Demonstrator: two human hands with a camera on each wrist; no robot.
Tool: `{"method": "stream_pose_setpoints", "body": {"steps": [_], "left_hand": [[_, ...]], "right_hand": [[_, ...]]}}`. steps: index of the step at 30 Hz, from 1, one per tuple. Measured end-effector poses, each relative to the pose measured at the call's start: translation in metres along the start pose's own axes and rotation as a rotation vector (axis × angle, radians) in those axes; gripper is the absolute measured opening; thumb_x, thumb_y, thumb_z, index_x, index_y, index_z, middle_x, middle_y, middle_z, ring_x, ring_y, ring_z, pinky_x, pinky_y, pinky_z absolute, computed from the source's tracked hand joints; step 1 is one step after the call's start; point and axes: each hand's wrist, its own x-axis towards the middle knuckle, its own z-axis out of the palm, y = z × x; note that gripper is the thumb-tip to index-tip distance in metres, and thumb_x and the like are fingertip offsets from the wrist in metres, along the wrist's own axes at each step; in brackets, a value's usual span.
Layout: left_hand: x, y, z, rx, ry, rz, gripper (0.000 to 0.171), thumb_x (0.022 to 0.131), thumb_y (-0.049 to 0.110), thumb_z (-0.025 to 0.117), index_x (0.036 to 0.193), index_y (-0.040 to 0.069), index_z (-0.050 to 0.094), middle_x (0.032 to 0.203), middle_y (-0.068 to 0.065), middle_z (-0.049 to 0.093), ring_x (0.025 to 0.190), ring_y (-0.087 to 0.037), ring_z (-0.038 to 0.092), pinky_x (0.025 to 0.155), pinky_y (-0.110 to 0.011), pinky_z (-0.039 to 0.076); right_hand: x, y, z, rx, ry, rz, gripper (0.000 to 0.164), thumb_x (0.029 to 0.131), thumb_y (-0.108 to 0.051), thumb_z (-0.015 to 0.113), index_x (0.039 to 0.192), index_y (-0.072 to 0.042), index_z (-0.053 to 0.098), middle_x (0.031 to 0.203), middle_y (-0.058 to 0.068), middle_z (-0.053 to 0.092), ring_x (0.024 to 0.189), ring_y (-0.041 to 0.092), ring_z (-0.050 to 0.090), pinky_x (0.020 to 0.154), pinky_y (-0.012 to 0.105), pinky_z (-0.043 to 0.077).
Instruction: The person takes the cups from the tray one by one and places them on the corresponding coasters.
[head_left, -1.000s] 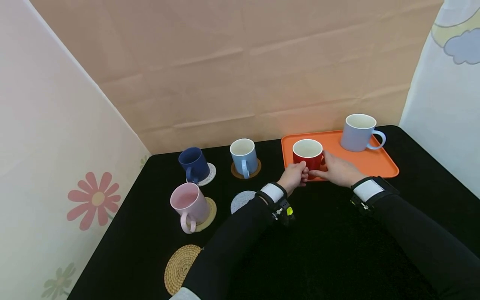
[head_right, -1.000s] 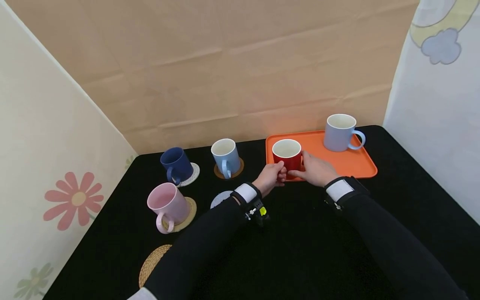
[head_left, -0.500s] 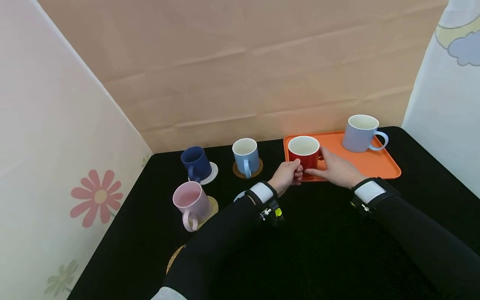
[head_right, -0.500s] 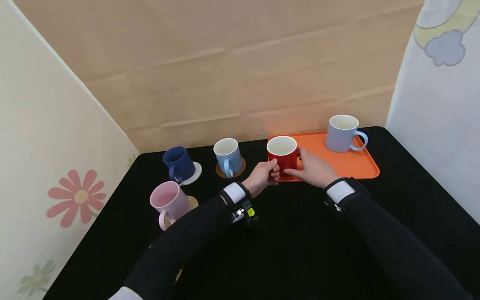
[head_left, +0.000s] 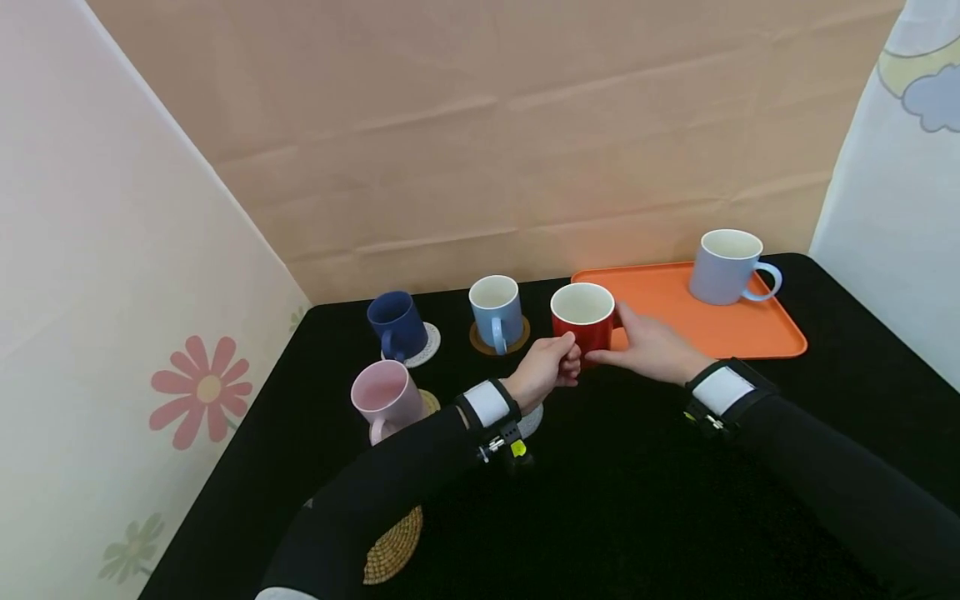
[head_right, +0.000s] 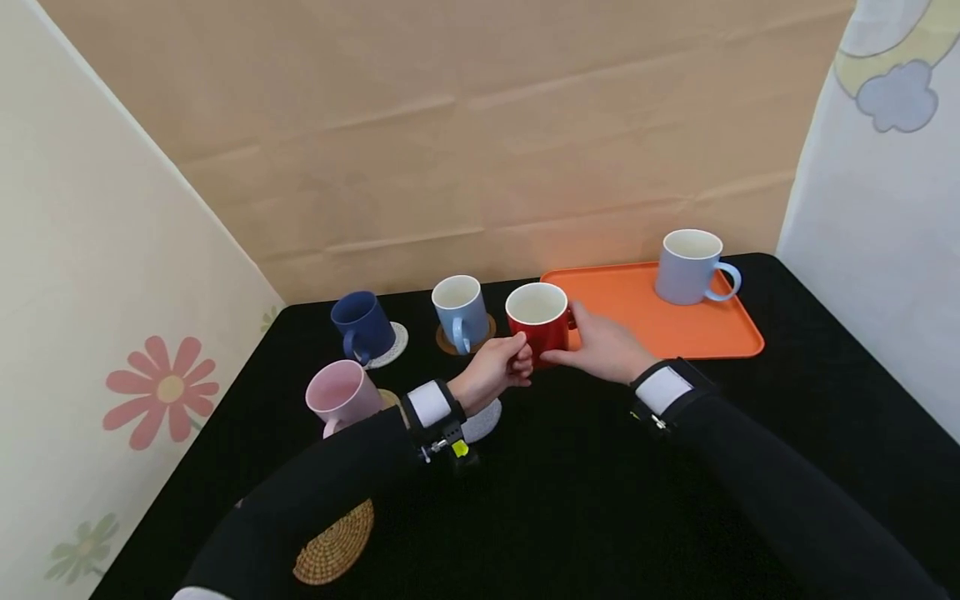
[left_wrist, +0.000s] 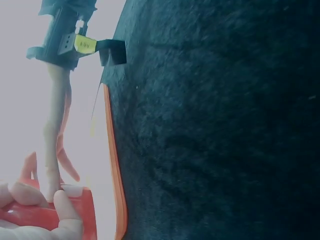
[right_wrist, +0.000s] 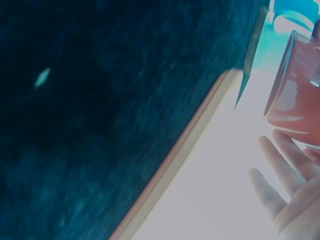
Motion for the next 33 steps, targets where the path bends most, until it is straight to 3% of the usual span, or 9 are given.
{"method": "stream_pose_setpoints", "body": {"steps": [13,19,33], "left_hand": [[-0.038,-0.007,-0.019,-0.031,-0.046,0.08,0.035,0.108,0.026,0.025,0.078,0.013,0.04,0.073,-0.002,0.035,0.072,-0.015,0.04,0.075,-0.028,0.041],[-0.057,-0.01,-0.026,-0.018,-0.037,0.065,0.034,0.107,0.026,0.025,0.081,0.014,0.042,0.077,-0.002,0.038,0.076,-0.015,0.042,0.08,-0.03,0.042],[-0.085,-0.03,-0.033,-0.054,-0.018,0.068,0.031,0.107,0.024,0.025,0.084,0.014,0.043,0.082,-0.001,0.039,0.08,-0.015,0.043,0.085,-0.031,0.041]], "right_hand": [[0.004,-0.024,0.02,-0.011,0.006,-0.128,0.086,0.081,-0.052,0.073,0.141,-0.004,0.035,0.123,0.018,0.061,0.106,0.032,0.061,0.085,0.05,0.05],[0.006,-0.035,0.031,-0.014,-0.011,-0.197,0.083,0.081,-0.044,0.077,0.14,-0.003,0.037,0.123,0.017,0.061,0.102,0.029,0.062,0.08,0.045,0.053],[0.01,-0.05,0.051,0.051,-0.151,-0.229,0.079,0.083,-0.047,0.074,0.14,-0.006,0.037,0.129,0.015,0.058,0.098,0.025,0.063,0.084,0.044,0.053]]}}
